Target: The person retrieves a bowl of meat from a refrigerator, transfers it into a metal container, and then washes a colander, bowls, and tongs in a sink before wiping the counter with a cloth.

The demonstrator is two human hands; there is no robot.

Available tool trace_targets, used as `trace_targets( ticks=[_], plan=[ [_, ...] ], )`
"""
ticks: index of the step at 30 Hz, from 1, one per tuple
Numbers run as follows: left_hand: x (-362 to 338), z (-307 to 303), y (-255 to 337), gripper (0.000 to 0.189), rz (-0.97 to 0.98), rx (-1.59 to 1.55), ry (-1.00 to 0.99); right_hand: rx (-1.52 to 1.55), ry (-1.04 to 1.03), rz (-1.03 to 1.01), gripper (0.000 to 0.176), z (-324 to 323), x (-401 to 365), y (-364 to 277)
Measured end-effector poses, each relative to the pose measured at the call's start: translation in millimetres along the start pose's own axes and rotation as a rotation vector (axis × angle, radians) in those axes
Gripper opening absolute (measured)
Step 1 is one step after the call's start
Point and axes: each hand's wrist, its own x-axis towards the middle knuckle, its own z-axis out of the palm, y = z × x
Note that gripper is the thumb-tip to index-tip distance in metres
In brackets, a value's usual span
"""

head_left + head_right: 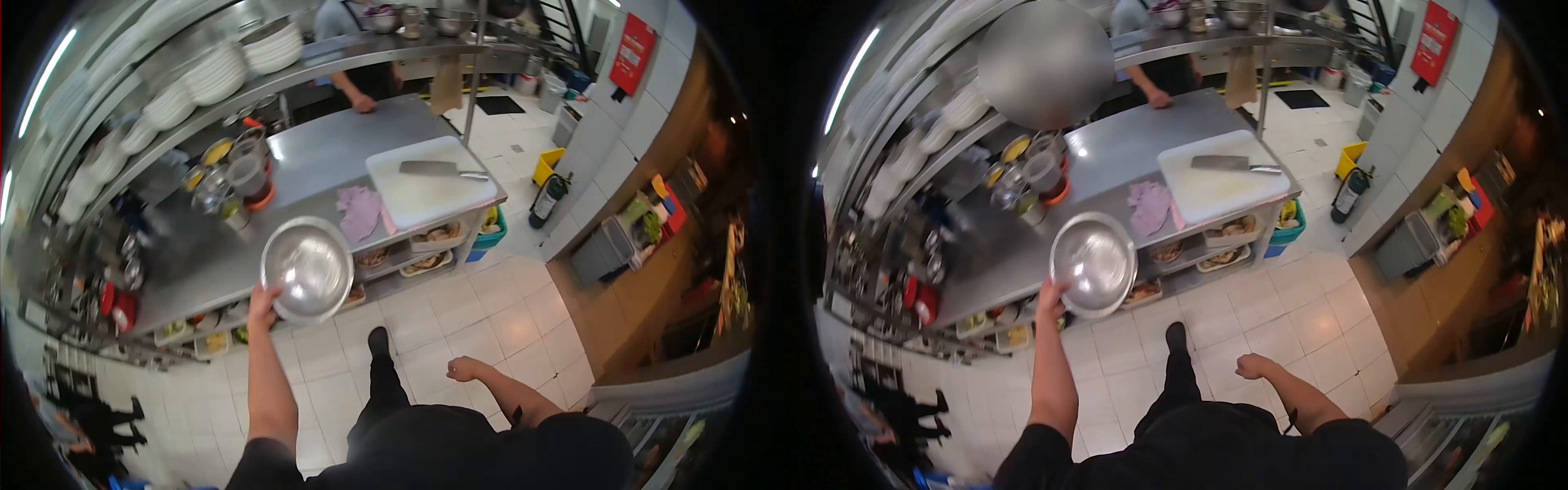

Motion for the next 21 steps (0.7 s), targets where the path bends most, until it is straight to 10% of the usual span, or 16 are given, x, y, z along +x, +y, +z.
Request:
trace_targets(
  ticks=[10,17,19,21],
  plan=[
    [365,348,33,0.031,-0.035,-0.269,-0.145,0.798,0.894,1.012,0.031,55,-79,51],
    [427,435,-23,0.023,-0.153,-0.384,-0.242,1.196,0.813,1.271,0.019,113,-98,-57],
    [397,432,-21,0.025,-0.147,-0.224,-0.432,1.145,0.472,1.115,0.021,138,-82,-77],
    [355,415,-21,0.027,-0.189,-0.129,-0.619,1.843,0.390,1.151,0.025,192,-57,-70]
  ],
)
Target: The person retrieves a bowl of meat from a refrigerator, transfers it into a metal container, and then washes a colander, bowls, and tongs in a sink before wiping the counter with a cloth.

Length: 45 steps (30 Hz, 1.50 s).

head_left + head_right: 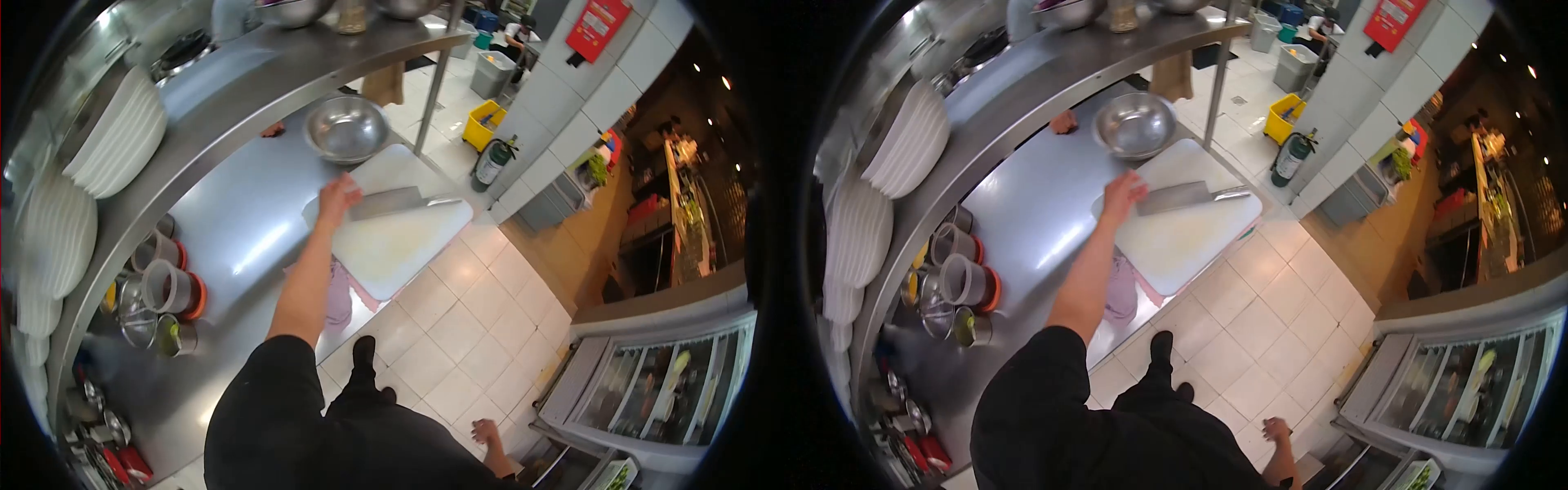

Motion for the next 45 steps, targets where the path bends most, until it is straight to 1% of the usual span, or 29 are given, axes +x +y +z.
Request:
trace_targets(
  ticks=[2,3,4,6,7,9,10,12,14,15,16,17,19,20,21,22,23,26,27,29,33,34,36,37,38,40,42,44,45],
  plan=[
    [-51,-4,-17,0.026,0.022,0.226,-0.195,-0.285,0.097,-0.129,0.024,56,-56,-30],
    [-90,-5,-24,0.028,-0.057,0.004,-0.290,-0.293,0.125,-0.166,0.022,75,-69,-41],
    [-139,-3,-14,0.025,-0.154,0.005,-0.375,-0.347,0.087,-0.166,0.022,76,-59,-45],
    [-220,-20,-7,0.020,-0.252,0.117,-0.430,-0.160,-0.039,-0.336,0.021,86,-36,-47],
    [-250,-47,-1,0.020,-0.239,0.139,-0.346,-0.179,-0.017,-0.396,0.021,92,-31,-52],
    [-296,-90,15,0.015,-0.256,0.071,-0.324,-0.171,0.001,-0.507,0.020,106,-18,-68],
    [-317,-120,27,0.015,-0.191,0.066,-0.183,-0.153,0.009,-0.549,0.019,110,-12,-73],
    [-363,-190,58,0.014,-0.054,-0.013,0.037,-0.164,0.031,-0.547,0.013,118,-4,-79],
    [-405,-258,94,0.017,0.068,-0.132,0.241,-0.288,0.057,-0.512,0.014,120,4,-73],
    [-423,-287,112,0.020,0.118,-0.181,0.360,-0.372,0.049,-0.406,0.015,117,15,-68],
    [-434,-315,125,0.022,0.212,-0.204,0.544,-0.375,0.044,-0.428,0.015,123,13,-59],
    [-440,-342,136,0.023,0.309,-0.240,0.725,-0.360,0.055,-0.377,0.017,127,5,-56],
    [-441,-398,152,0.026,0.341,-0.318,0.947,-0.347,0.087,-0.343,0.019,137,-14,-48],
    [-442,-411,157,0.026,0.339,-0.337,0.938,-0.303,0.088,-0.432,0.019,145,-30,-33],
    [-438,-424,163,0.030,0.314,-0.230,1.034,-0.252,0.090,-0.519,0.019,153,-43,-23],
    [-429,-435,169,0.034,0.288,-0.116,1.121,-0.238,0.108,-0.526,0.019,156,-49,-15],
    [-419,-446,175,0.043,0.225,-0.136,1.148,-0.301,0.109,-0.536,0.019,157,-54,0],
    [-399,-446,192,0.041,0.192,-0.081,1.120,-0.361,0.149,-0.533,0.019,165,-71,40],
    [-385,-466,192,0.041,0.179,-0.080,1.101,-0.320,0.190,-0.476,0.018,167,-80,55],
    [-366,-513,169,0.045,0.364,-0.234,0.846,-0.267,0.240,-0.392,0.017,163,-93,95],
    [-383,-500,183,0.049,0.349,-0.338,0.906,-0.286,0.214,-0.265,0.018,171,-116,148],
    [-394,-502,183,0.047,0.390,-0.333,0.914,-0.279,0.216,-0.271,0.018,175,-119,157],
    [-419,-509,188,0.046,0.445,-0.327,0.915,-0.292,0.234,-0.370,0.019,191,-134,175],
    [-433,-513,191,0.043,0.468,-0.277,0.913,-0.307,0.250,-0.366,0.020,205,-155,173],
    [-447,-516,195,0.040,0.488,-0.223,0.909,-0.295,0.245,-0.370,0.020,212,-155,180],
    [-485,-510,212,0.038,0.479,-0.125,0.868,-0.290,0.237,-0.484,0.022,221,-151,203],
    [-520,-484,233,0.035,0.475,-0.026,0.823,-0.253,0.219,-0.502,0.023,227,-142,223],
    [-558,-443,249,0.030,0.397,0.063,0.817,-0.213,0.210,-0.520,0.024,223,-127,249],
    [-574,-423,251,0.030,0.396,0.070,0.798,-0.301,0.232,-0.583,0.026,219,-117,263]
  ],
)
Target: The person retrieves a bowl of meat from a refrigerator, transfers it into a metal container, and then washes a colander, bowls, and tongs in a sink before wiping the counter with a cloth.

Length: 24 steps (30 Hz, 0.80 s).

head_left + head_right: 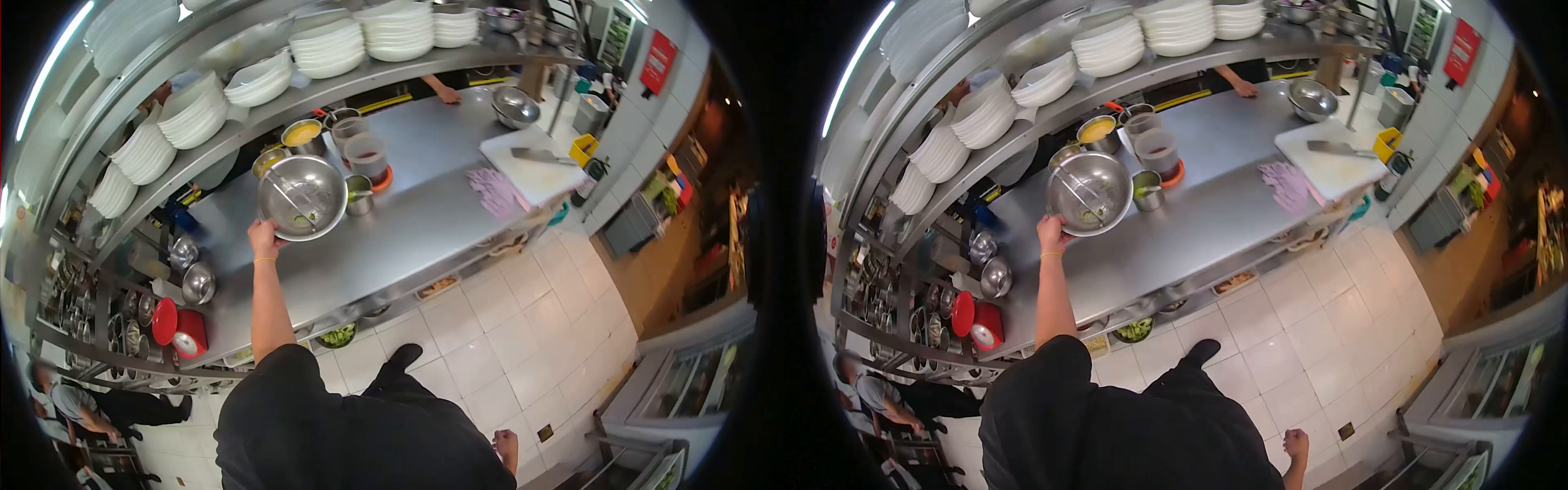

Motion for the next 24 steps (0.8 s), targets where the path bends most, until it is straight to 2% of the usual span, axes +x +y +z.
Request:
trace_targets(
  ticks=[1,2,3,4,5,6,7,10,12,14,15,16,18,19,20,21,22,23,24],
  plan=[
    [-22,5,9,0.026,0.021,0.092,-0.104,-0.082,0.011,-0.070,0.027,0,1,20],
    [-43,10,10,0.023,0.042,0.182,-0.210,-0.241,0.089,-0.278,0.027,-2,0,43],
    [-64,15,6,0.023,0.038,0.185,-0.241,-0.270,0.176,-0.378,0.027,-9,-12,54],
    [-86,23,-1,0.021,0.061,0.296,-0.332,-0.293,0.268,-0.460,0.026,-16,-41,39],
    [-109,42,-8,0.019,0.089,0.407,-0.443,-0.162,0.285,-0.384,0.026,-27,-72,22],
    [-139,61,-13,0.018,0.071,0.584,-0.549,-0.087,0.353,-0.409,0.026,-41,-107,4],
    [-175,84,-26,0.018,0.068,0.597,-0.644,-0.055,0.480,-0.461,0.025,-51,-129,0],
    [-318,149,-93,0.018,0.094,0.471,-1.130,0.158,0.752,-0.444,0.017,-84,-193,-11],
    [-428,176,-134,0.019,0.045,0.505,-1.420,0.335,0.932,-0.606,0.007,-109,-230,-15],
    [-552,191,-183,0.019,0.003,0.547,-1.752,0.346,1.121,-0.645,0.007,-141,-272,-19],
    [-613,187,-206,0.018,-0.131,0.475,-1.856,0.292,1.207,-0.594,0.008,-152,-288,-10],
    [-673,184,-224,0.018,-0.266,0.428,-1.932,0.157,1.309,-0.430,0.023,-167,-300,1],
    [-806,159,-243,0.017,-0.343,0.438,-2.126,0.061,1.445,-0.076,0.043,-207,-319,40],
    [-862,141,-248,0.016,-0.386,0.437,-2.158,0.113,1.386,0.113,0.048,-229,-330,67],
    [-912,128,-259,0.016,-0.415,0.470,-2.284,0.174,1.313,0.279,0.054,-251,-342,98],
    [-962,111,-254,0.015,-0.390,0.509,-2.357,0.204,1.343,0.335,0.054,-269,-352,134],
    [-1010,87,-255,0.014,-0.444,0.516,-2.425,0.265,1.353,0.442,0.052,-280,-361,178],
    [-1054,71,-273,0.014,-0.498,0.422,-2.484,0.321,1.356,0.545,0.051,-292,-366,217],
    [-1098,58,-281,0.013,-0.503,0.471,-2.546,0.344,1.379,0.592,0.051,-305,-374,254]
  ],
)
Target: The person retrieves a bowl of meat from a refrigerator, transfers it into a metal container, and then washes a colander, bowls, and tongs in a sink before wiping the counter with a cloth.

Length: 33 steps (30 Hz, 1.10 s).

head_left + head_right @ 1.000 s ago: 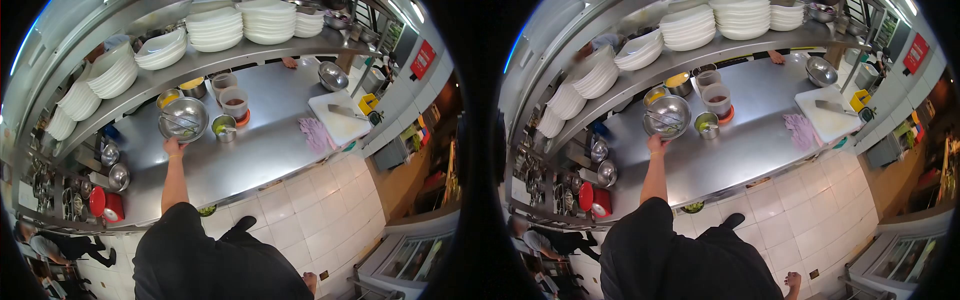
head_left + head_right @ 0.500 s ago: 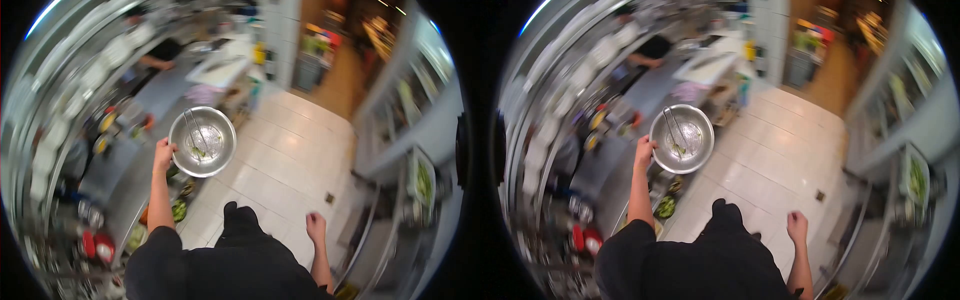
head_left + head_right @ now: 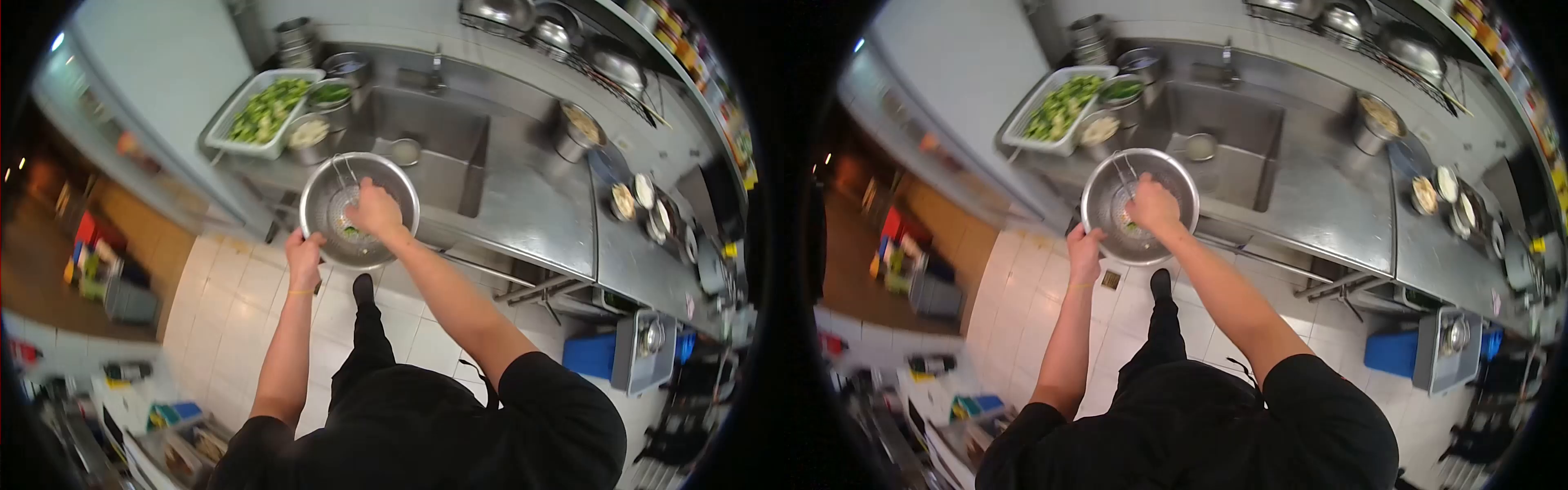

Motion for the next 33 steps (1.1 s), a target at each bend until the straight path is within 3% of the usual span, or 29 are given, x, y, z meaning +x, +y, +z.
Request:
trace_targets(
  ticks=[2,4,6,7,8,10,11,12,15,18,20,21,22,23,24,26,29,31,32,33],
  plan=[
    [66,57,-5,0.013,-0.046,0.030,-0.115,0.074,0.166,0.096,0.048,-20,53,51],
    [127,107,-9,0.014,0.255,0.322,-0.140,0.295,0.440,0.161,0.043,-55,80,99],
    [178,149,-14,0.018,0.294,0.479,-0.219,0.186,0.774,0.314,0.039,-94,92,156],
    [200,167,-17,0.022,0.372,0.626,-0.240,0.189,0.901,0.439,0.038,-92,100,222],
    [222,182,-25,0.022,0.353,0.623,-0.252,0.400,0.797,0.564,0.037,-107,94,277],
    [264,207,-53,0.032,0.401,1.027,-0.320,0.212,0.712,0.835,0.035,-131,66,319],
    [282,211,-71,0.032,0.390,1.030,-0.338,0.133,0.713,0.913,0.037,-101,46,411],
    [293,212,-91,0.036,0.363,1.144,-0.431,0.295,0.511,1.070,0.039,-118,30,382],
    [311,213,-132,0.041,0.297,1.403,-0.644,-0.067,0.286,1.209,0.035,-124,17,370],
    [318,209,-160,0.038,0.341,1.493,-0.760,-0.456,0.197,1.286,0.039,-146,66,353],
    [322,209,-179,0.035,0.358,1.548,-0.775,-0.568,0.440,0.912,0.041,-138,110,394],
    [321,207,-186,0.032,0.386,1.599,-0.799,-0.536,0.277,0.651,0.040,-134,148,438],
    [322,209,-191,0.029,0.423,1.649,-0.820,-0.154,0.524,0.416,0.037,-140,195,411],
    [322,212,-191,0.029,0.405,1.661,-0.812,0.156,0.346,0.546,0.034,-166,244,355],
    [323,218,-186,0.030,0.394,1.679,-0.822,0.732,0.259,0.572,0.031,-166,283,350],
    [331,231,-167,0.031,0.372,1.712,-0.809,1.246,0.349,0.389,0.034,-149,354,352],
    [351,248,-145,0.040,0.204,1.552,-0.702,1.320,0.353,0.255,0.042,-130,422,353],
    [363,254,-140,0.048,-0.025,1.252,-0.592,1.318,0.330,0.284,0.040,-116,434,342],
    [365,259,-139,0.048,-0.039,1.242,-0.567,1.313,0.336,0.314,0.038,-109,437,337],
    [365,265,-132,0.046,-0.221,1.026,-0.566,1.281,-0.093,0.358,0.038,-102,434,365]
  ],
)
